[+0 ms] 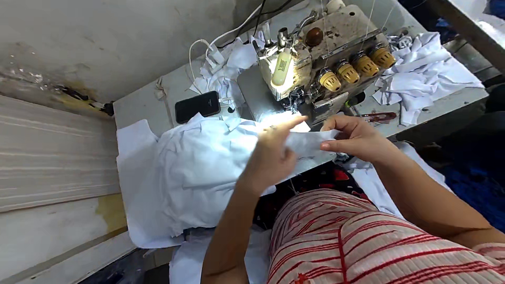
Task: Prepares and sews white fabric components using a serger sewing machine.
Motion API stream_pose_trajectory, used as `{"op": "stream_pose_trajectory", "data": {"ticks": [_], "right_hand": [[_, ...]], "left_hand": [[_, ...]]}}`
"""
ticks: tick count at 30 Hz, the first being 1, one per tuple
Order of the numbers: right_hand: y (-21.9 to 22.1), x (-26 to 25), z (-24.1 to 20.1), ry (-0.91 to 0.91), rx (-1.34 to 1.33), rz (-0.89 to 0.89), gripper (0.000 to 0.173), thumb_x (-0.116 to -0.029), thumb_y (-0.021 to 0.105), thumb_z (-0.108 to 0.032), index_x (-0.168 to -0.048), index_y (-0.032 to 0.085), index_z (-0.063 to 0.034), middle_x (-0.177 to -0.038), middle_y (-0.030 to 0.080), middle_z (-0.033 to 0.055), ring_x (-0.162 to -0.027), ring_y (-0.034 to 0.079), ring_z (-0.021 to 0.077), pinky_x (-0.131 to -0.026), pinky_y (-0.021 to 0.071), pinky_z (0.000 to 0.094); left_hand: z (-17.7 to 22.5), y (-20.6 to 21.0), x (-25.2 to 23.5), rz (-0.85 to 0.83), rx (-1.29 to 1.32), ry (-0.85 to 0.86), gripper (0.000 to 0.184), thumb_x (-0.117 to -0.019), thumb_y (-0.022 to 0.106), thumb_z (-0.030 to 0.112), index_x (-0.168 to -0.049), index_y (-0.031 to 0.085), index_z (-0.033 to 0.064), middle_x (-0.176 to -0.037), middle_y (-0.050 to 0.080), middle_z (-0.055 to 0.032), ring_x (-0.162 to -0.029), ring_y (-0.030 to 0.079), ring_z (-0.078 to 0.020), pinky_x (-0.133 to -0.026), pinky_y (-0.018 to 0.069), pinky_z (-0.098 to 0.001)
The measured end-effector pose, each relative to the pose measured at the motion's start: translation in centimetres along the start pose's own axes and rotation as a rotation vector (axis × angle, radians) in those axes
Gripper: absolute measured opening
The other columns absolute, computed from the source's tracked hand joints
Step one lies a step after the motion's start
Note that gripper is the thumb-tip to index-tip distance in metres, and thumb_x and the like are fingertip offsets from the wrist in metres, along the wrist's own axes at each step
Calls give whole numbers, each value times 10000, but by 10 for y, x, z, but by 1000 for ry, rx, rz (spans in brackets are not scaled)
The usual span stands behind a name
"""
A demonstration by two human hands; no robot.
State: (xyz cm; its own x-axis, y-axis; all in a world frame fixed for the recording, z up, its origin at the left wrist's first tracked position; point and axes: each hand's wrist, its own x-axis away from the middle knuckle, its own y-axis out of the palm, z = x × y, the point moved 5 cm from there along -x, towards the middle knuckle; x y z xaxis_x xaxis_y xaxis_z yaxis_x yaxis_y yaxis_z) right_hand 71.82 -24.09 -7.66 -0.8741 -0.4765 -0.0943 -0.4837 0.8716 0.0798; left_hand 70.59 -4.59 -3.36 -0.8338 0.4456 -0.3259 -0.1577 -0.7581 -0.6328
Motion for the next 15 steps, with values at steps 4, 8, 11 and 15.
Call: {"op": "stream_pose_trajectory", "data": {"ticks": [4, 8, 11, 15], "right_hand": [[-3, 6, -16, -103, 58, -2, 230, -902, 688, -30, -1089, 710, -163, -923, 733, -115, -780, 680, -19, -708, 591, 161], [-1, 10, -16, -103, -33, 26, 194, -919, 706, -55, -1076, 699, -170, -893, 744, -94, -765, 712, 25, -712, 618, 203], [10, 12, -3, -37, -119, 54, 153, -887, 733, -43, -975, 689, -161, -817, 750, -72, -710, 725, 46, -672, 623, 215], [23, 12, 21, 108, -139, 65, 73, -956, 658, -54, -986, 700, -105, -848, 764, -60, -728, 730, 44, -673, 619, 209]], "left_hand": [[17, 28, -17, -135, 160, -61, 463, -860, 676, 7, -1319, 613, -6, -1121, 706, -133, -981, 697, -185, -853, 589, -359], [20, 19, -15, 31, 34, -102, 142, -945, 715, 208, -948, 721, 66, -712, 642, 2, -598, 584, -69, -557, 502, -245], [22, 15, 0, 127, -12, -73, 132, -954, 692, 176, -905, 747, 66, -800, 664, -20, -751, 613, -77, -690, 504, -221], [2, 13, 16, 159, -30, -182, 102, -946, 701, 148, -993, 785, 115, -915, 721, -11, -834, 664, -59, -736, 543, -226]]}}
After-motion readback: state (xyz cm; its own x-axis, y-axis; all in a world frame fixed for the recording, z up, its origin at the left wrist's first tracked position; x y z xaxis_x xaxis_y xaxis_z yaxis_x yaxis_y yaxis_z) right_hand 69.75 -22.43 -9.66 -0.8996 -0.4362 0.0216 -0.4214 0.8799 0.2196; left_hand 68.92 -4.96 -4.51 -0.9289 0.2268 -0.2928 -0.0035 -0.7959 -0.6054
